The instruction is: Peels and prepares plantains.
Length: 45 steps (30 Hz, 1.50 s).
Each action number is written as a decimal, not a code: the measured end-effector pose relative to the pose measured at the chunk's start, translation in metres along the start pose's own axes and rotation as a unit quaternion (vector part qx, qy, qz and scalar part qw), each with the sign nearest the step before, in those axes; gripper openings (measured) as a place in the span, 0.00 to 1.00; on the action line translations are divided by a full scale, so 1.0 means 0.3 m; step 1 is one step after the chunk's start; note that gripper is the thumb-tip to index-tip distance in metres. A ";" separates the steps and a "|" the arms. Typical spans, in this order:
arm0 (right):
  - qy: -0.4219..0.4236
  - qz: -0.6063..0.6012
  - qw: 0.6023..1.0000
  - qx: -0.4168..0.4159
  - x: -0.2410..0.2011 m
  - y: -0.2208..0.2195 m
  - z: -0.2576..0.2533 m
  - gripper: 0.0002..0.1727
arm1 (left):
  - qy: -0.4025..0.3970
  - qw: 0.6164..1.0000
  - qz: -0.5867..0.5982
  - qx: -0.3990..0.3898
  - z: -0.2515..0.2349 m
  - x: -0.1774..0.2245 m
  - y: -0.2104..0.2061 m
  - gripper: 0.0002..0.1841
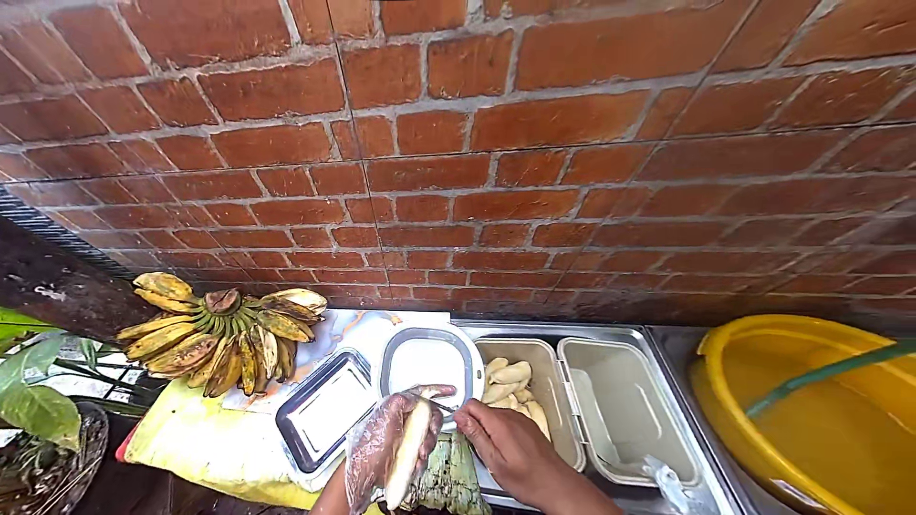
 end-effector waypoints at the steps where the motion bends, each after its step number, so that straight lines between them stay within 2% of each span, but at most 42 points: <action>1: -0.009 0.011 1.000 -0.009 0.000 -0.019 -0.008 0.34 | 0.006 1.000 0.007 -0.004 0.005 -0.010 0.005 0.28; 5: -0.038 0.031 0.998 -0.029 0.030 -0.077 -0.015 0.36 | 0.024 0.997 0.072 -0.014 0.016 -0.054 0.023 0.27; 9: -0.060 0.053 0.996 0.026 0.086 -0.039 0.017 0.37 | 0.002 0.988 0.154 0.007 0.023 -0.107 0.035 0.28; 13: -0.055 0.021 0.991 0.118 0.138 0.149 0.070 0.34 | -0.001 0.984 0.176 0.031 0.031 -0.190 0.060 0.27; 17: -0.025 -0.023 0.967 0.254 0.198 0.426 0.215 0.31 | 0.021 0.958 0.245 0.147 0.068 -0.298 0.109 0.14; 19: -0.032 -0.003 0.951 0.308 0.286 0.513 0.314 0.31 | 0.033 0.944 0.277 0.178 0.081 -0.338 0.112 0.13; 20: -0.058 0.033 0.946 0.318 0.367 0.522 0.364 0.32 | 0.040 0.939 0.287 0.184 0.082 -0.354 0.110 0.14; 21: -0.120 0.081 0.943 0.301 0.488 0.500 0.415 0.33 | 0.047 0.935 0.296 0.188 0.080 -0.366 0.107 0.14; 22: -0.232 0.130 0.936 0.230 0.644 0.444 0.474 0.36 | 0.051 0.932 0.305 0.190 0.078 -0.377 0.103 0.14; 23: -0.370 0.144 0.912 0.104 0.808 0.365 0.553 0.41 | 0.054 0.929 0.311 0.196 0.074 -0.386 0.101 0.14; 24: -0.464 0.137 0.875 0.018 0.923 0.307 0.632 0.43 | 0.050 0.926 0.310 0.208 0.064 -0.389 0.101 0.15; 25: -0.500 0.143 0.854 0.004 0.973 0.302 0.674 0.43 | 0.038 0.924 0.306 0.227 0.045 -0.382 0.105 0.15; 26: -0.495 0.156 0.854 0.031 0.972 0.330 0.677 0.43 | 0.018 0.922 0.292 0.252 0.025 -0.366 0.108 0.16; 28: -0.423 0.137 0.891 0.088 0.892 0.353 0.639 0.42 | -0.020 0.915 0.277 0.292 0.011 -0.340 0.099 0.18; 30: -0.320 0.056 0.939 0.114 0.765 0.333 0.543 0.39 | -0.040 0.907 0.294 0.300 -0.032 -0.314 0.077 0.18; 32: -0.230 -0.056 0.967 0.094 0.601 0.259 0.430 0.34 | -0.067 0.897 0.312 0.307 -0.088 -0.273 0.056 0.18; 35: -0.133 -0.232 0.964 0.008 0.325 0.081 0.308 0.30 | -0.123 0.879 0.343 0.306 -0.150 -0.185 0.023 0.18; 37: -0.048 -0.297 0.953 -0.006 0.181 -0.005 0.245 0.29 | -0.151 0.867 0.365 0.305 -0.174 -0.127 0.011 0.20; 41: 0.054 -0.314 0.948 0.004 0.037 -0.038 0.157 0.27 | -0.207 0.850 0.385 0.293 -0.185 -0.044 0.008 0.20; 45: 0.068 -0.283 0.957 0.019 -0.015 -0.027 0.103 0.26 | -0.230 0.841 0.385 0.303 -0.168 -0.001 0.025 0.19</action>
Point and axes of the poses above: each hand's wrist, its own z-axis away from the middle knuckle, its own y-axis out of the back of the hand, x = y × z, the point moved 10 cm from there along -z, towards the middle knuckle, and after that the axes turned 2 degrees about -x, right-handed, at the moved point
